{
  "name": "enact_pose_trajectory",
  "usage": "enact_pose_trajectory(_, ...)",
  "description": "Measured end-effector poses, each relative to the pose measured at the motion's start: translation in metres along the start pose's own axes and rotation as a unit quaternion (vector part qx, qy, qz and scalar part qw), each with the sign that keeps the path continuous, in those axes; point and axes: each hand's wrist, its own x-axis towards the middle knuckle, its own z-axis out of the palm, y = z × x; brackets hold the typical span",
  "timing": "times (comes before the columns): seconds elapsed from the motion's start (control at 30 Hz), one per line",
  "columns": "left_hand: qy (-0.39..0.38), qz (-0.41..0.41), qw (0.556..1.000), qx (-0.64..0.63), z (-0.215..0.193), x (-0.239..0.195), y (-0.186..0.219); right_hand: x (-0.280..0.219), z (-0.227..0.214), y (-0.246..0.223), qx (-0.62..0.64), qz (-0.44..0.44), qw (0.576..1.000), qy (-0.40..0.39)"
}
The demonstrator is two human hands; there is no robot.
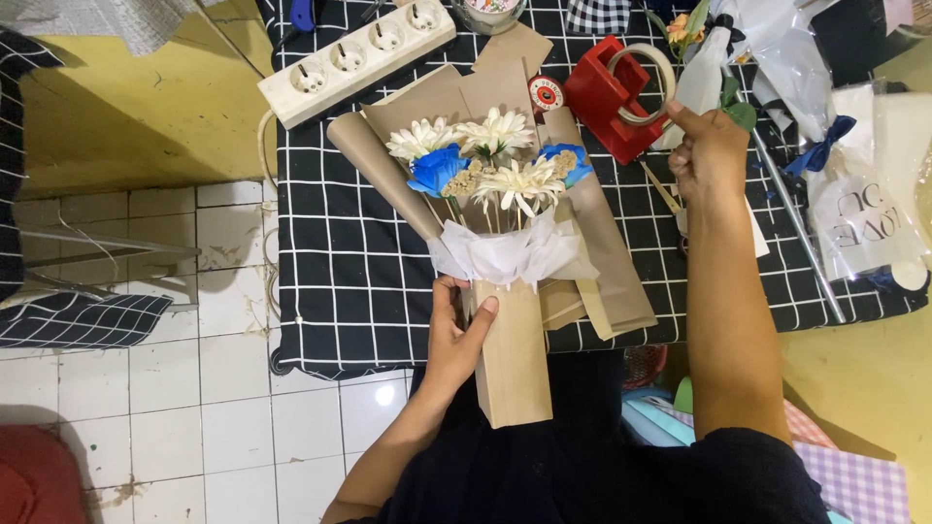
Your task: The person wraps a bouquet of artificial flowers in brown paper. They use a tape dispenser to secure the paper around the bouquet and adjust the wrapping to ensure it is neat.
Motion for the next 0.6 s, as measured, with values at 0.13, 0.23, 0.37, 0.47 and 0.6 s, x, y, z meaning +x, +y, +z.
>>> enact_pose_trajectory(0.13, 0.000, 0.001, 1.000, -0.002, 0.001, -0.001, -0.003, -0.016, 0.000, 0.010, -0.014, 0.000, 1.000, -0.014)
enact_pose_trajectory(0.23, 0.002, 0.001, 1.000, 0.000, 0.000, -0.001, -0.004, -0.015, -0.008, 0.021, -0.033, -0.006, 0.999, -0.039)
enact_pose_trajectory(0.37, 0.004, 0.008, 1.000, -0.002, 0.003, -0.001, -0.003, 0.002, -0.029, 0.034, -0.054, -0.006, 0.993, -0.101)
enact_pose_trajectory(0.47, 0.009, 0.011, 1.000, -0.002, 0.004, -0.002, -0.005, 0.014, -0.038, 0.040, -0.091, -0.039, 0.988, -0.122)
enact_pose_trajectory(0.6, 0.023, 0.020, 0.999, 0.045, 0.008, -0.004, 0.000, 0.020, -0.039, 0.033, -0.143, -0.139, 0.966, -0.167)
